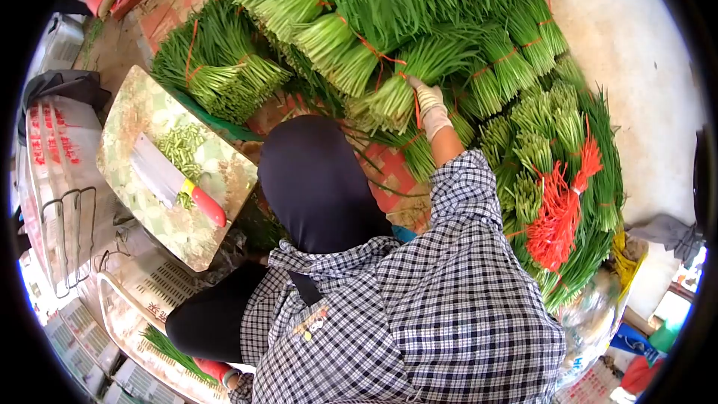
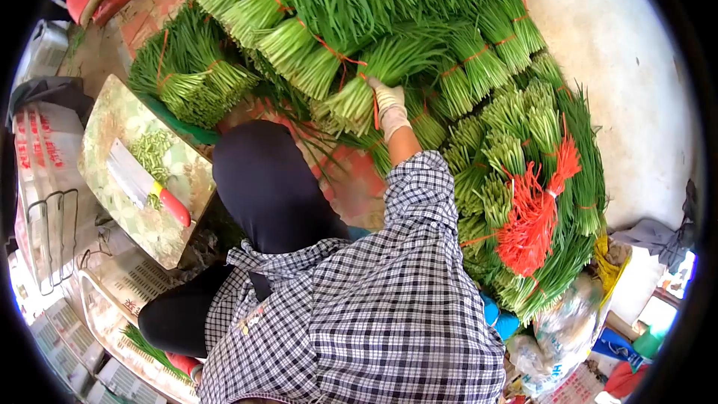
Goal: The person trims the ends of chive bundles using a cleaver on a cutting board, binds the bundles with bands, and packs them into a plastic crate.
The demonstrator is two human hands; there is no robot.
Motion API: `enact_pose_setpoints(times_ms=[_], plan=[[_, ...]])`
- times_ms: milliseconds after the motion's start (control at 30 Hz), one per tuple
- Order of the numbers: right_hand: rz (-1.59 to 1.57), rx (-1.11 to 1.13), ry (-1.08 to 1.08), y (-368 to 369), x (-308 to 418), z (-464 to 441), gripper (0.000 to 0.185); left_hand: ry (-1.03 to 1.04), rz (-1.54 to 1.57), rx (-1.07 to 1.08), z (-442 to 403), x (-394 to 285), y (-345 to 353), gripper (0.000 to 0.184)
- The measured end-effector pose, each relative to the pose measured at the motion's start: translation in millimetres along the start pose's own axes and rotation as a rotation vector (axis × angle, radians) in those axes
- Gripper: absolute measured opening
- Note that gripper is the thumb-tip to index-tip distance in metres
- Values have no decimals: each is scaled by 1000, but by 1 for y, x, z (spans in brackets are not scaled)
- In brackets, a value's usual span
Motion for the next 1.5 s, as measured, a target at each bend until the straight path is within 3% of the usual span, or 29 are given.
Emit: enact_pose_setpoints(times_ms=[67,100,200,300,400,467,533,567,600,633,733,767,800,867,1033,1300,1467,1500], plan=[[148,-32,4,1,14,25,109,0,-31,-5,-4,-1,14,39],[58,24,-97,7,10,10,113,0,-37,-7,-6,-2,18,39],[87,-48,-30,24,-15,-35,118,-1,-65,-16,-10,-4,28,39],[-8,-123,-3,50,-23,-36,109,0,-79,-30,-13,-5,30,39],[-211,-37,-7,55,-30,-44,116,-1,-77,-48,-14,-1,27,39],[-363,-10,-44,55,-30,-44,106,-4,-82,-66,-11,5,19,39],[-268,-63,82,51,-31,-44,93,0,-62,-76,-10,18,0,39],[-181,27,48,60,-30,-38,83,4,-27,-51,-12,26,-4,39],[-96,115,8,66,-32,-32,76,4,84,-38,-5,46,-19,39],[-94,194,-91,79,-35,-37,58,-28,609,33,10,63,-15,31],[56,413,-232,141,-36,38,59,32,-794,8,65,-62,-5,23],[126,484,-269,167,-36,63,59,-274,-821,-83,67,-90,-1,30],[194,536,-318,188,-36,93,60,-132,-688,-161,56,-53,-6,44],[335,646,-430,225,-39,163,60,13,-546,-271,50,-71,12,40],[569,944,-602,271,-61,292,62,5,-579,-302,33,-79,27,30],[782,1249,-637,287,-111,415,64,62,-437,-365,32,-64,23,27],[852,1341,-626,286,-124,450,66,77,-338,-365,34,-73,26,38],[863,1354,-622,285,-126,454,66,164,-110,-513,30,-72,27,44]])
Point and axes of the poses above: each hand's wrist, its own z-axis away from the middle knuckle, its own y-axis out of the palm, x = y × z, the point moved 6 cm from there along -z, towards the middle knuckle, and after that the axes turned 9 degrees about y, right-handed, at the moved point
